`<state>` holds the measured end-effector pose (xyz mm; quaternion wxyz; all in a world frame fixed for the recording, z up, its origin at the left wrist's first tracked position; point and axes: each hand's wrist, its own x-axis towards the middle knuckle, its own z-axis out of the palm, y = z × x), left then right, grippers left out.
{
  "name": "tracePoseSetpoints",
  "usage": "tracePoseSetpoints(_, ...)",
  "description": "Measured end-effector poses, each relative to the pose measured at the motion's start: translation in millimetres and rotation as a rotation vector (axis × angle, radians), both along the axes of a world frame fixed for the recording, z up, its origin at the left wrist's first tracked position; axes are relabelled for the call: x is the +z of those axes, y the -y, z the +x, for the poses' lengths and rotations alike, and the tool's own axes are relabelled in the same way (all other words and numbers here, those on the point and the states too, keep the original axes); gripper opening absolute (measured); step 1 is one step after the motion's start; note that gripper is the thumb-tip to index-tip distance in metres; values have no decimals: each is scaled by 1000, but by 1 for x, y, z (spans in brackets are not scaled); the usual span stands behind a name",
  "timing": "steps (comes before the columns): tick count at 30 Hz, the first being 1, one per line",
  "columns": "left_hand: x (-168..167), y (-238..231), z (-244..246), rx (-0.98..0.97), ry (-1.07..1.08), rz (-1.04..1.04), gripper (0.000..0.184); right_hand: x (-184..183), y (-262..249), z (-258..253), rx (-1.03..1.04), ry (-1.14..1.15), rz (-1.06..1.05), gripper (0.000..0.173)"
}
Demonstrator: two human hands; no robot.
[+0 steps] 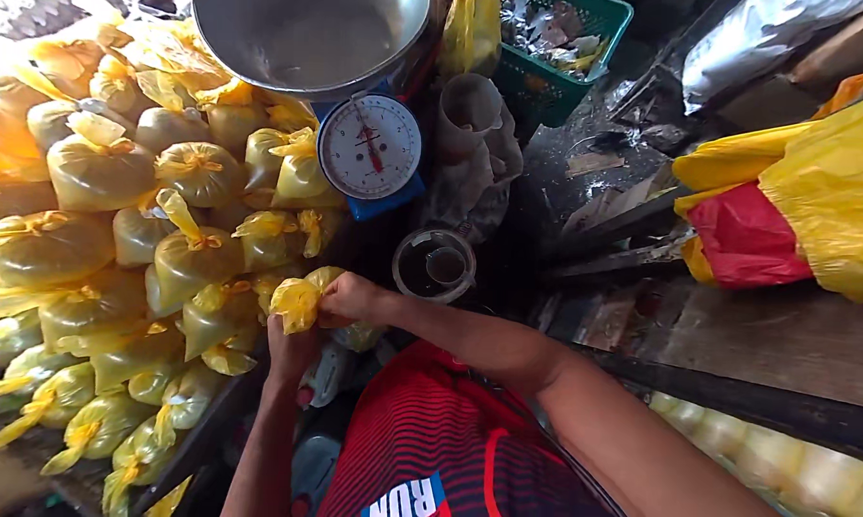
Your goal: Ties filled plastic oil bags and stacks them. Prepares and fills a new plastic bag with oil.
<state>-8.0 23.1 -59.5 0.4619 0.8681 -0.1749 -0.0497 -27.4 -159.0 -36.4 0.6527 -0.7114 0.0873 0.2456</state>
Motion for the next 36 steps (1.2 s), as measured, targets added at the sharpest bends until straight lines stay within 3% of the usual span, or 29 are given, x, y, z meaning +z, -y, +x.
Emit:
tracePoseSetpoints(3, 7, -5, -9, -33, -28, 11, 36, 25, 25, 17, 312, 219, -129, 18)
tracePoseSetpoints(6, 25, 5, -7, -132, 148, 114, 28, 48, 46, 45, 467, 482, -395, 23)
tracePoseSetpoints(9, 42, 9, 5, -161, 288, -22, 19, 57, 54, 53, 286, 585, -258, 34)
tracePoseSetpoints(12, 49, 5, 7, 19, 60, -249, 26, 61, 55, 41, 149, 540, 6, 44)
tracePoseSetpoints(14, 60, 14, 12, 149, -53, -411, 24, 53, 42, 33, 123, 708, -86, 31)
tracePoseSetpoints(17, 73, 22, 24, 143, -89, -560, 15, 47, 19, 26, -27, 889, -234, 21)
tracePoseSetpoints(21, 100, 22, 33, 143, -364, -538, 16, 57, 11, 14, 1, 940, -376, 18)
tracePoseSetpoints(24, 110, 18, 36, 101, -415, -396, 15, 57, 21, 18, 32, 877, -213, 18)
tracePoseSetpoints(27, 117, 15, 23, 46, 30, 116, 10, 58, 34, 26, 100, 719, 17, 14)
tracePoseSetpoints(29, 119, 14, 5, -14, 386, 414, 27, 50, 42, 41, 167, 625, 198, 15)
tracePoseSetpoints(31, 102, 15, 0, 5, 567, 467, 45, 40, 46, 56, 258, 600, 281, 15)
tracePoseSetpoints(33, 79, 19, -7, 125, 406, 269, 28, 30, 49, 64, 368, 640, 192, 13)
tracePoseSetpoints(35, 54, 23, -18, 308, -113, -127, 11, 22, 47, 54, 359, 712, -53, 10)
tracePoseSetpoints(36, 41, 23, -20, 376, -395, -329, 11, 11, 43, 50, 336, 774, -192, 18)
